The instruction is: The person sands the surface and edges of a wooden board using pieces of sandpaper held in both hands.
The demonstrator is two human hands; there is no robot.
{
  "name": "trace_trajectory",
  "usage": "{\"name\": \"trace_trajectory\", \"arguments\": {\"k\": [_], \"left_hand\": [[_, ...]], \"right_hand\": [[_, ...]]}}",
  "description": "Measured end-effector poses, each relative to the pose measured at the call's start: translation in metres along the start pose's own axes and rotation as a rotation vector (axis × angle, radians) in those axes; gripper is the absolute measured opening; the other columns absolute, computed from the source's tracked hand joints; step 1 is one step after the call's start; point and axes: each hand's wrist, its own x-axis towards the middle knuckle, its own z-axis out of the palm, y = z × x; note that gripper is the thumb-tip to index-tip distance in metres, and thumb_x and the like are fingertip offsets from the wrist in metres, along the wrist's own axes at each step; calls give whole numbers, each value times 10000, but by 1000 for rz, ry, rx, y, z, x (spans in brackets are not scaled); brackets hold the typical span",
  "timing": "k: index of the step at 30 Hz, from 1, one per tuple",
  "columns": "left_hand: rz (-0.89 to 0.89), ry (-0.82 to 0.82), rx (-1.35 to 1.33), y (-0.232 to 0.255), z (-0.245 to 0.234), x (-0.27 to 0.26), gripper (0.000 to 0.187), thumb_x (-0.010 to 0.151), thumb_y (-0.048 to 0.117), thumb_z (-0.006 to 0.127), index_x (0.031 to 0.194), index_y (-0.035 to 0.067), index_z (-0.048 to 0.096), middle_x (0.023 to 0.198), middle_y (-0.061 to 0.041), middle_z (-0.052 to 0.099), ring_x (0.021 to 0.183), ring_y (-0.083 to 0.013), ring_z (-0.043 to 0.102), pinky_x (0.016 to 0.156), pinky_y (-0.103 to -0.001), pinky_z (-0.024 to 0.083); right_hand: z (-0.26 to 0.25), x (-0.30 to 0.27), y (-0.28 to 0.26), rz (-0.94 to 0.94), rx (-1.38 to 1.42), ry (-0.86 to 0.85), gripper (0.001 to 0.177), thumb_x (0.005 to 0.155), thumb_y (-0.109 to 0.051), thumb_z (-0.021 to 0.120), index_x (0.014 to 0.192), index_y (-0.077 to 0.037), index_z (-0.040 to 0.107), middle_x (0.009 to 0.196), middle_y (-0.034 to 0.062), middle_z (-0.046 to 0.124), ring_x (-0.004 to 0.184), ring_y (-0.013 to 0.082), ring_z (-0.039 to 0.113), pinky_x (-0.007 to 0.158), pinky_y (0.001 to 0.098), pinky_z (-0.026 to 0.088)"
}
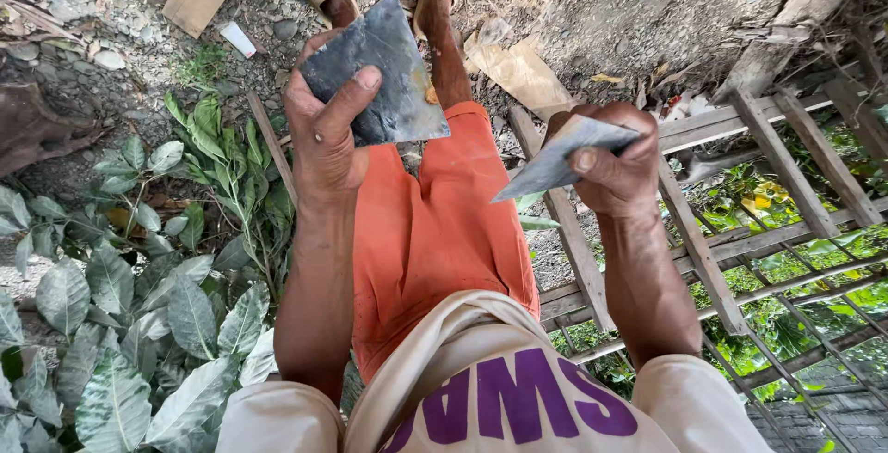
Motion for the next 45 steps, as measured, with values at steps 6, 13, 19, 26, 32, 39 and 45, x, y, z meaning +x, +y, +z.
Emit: {"name": "trace_trajectory", "arguments": {"k": [6, 13, 19, 26, 32, 39, 45], "left_hand": [[7, 49, 42, 4, 3, 1, 444, 868, 76, 818, 1246, -23, 609, 1102, -79, 709, 1001, -160, 688, 968, -346, 593], [44, -53, 298, 11, 21, -6, 370, 933, 79, 800, 1252, -49, 664, 1090, -73, 743, 962, -130, 691, 938, -287, 577], [149, -100, 444, 10, 27, -8, 347, 970, 92, 801, 1257, -55, 672, 1115, -97, 753, 1009, -134, 711, 980, -288, 590], [164, -132, 372, 7, 31, -7, 367, 986, 101, 809, 1271, -70, 654, 1150, -122, 749, 1000, -138, 718, 993, -278, 575], [184, -112, 447, 15, 42, -1, 435, 919, 148, 799, 1267, -52, 633, 1168, -118, 687, 982, -127, 713, 934, -269, 596], [145, -146, 332, 1, 36, 2, 407, 977, 112, 797, 1305, -73, 643, 1222, -118, 729, 1063, -131, 717, 977, -281, 603], [46, -124, 229, -4, 35, 1, 419, 969, 115, 800, 1300, -70, 619, 1125, -105, 741, 1012, -129, 711, 952, -285, 603]], "right_hand": [[40, 22, -11, -374, -1305, -249, 353, 950, 44, 763, 1273, -31, 642, 1237, 131, 729, 1000, 267, 711, 833, 374, 573], [49, 33, -27, -732, -1677, -356, 337, 988, -88, 789, 1293, -153, 663, 1305, 74, 688, 1163, 308, 624, 927, 475, 560], [56, 32, -47, -759, -1796, -393, 326, 1030, -138, 806, 1322, -223, 687, 1336, 50, 702, 1176, 287, 631, 986, 474, 534], [56, 30, -46, -763, -1886, -408, 313, 1007, -115, 759, 1297, -225, 720, 1313, 30, 719, 1178, 273, 628, 1012, 475, 482], [51, 34, -48, -821, -1860, -377, 257, 1011, -141, 751, 1258, -212, 740, 1299, 23, 721, 1176, 279, 631, 1012, 492, 468], [55, 41, -46, -820, -1891, -372, 207, 1054, -162, 756, 1255, -206, 738, 1306, 20, 722, 1177, 268, 632, 1031, 489, 455], [59, 44, -42, -756, -1699, -337, 287, 976, -43, 749, 1240, -141, 694, 1252, 61, 713, 1103, 306, 661, 926, 469, 516]]}}
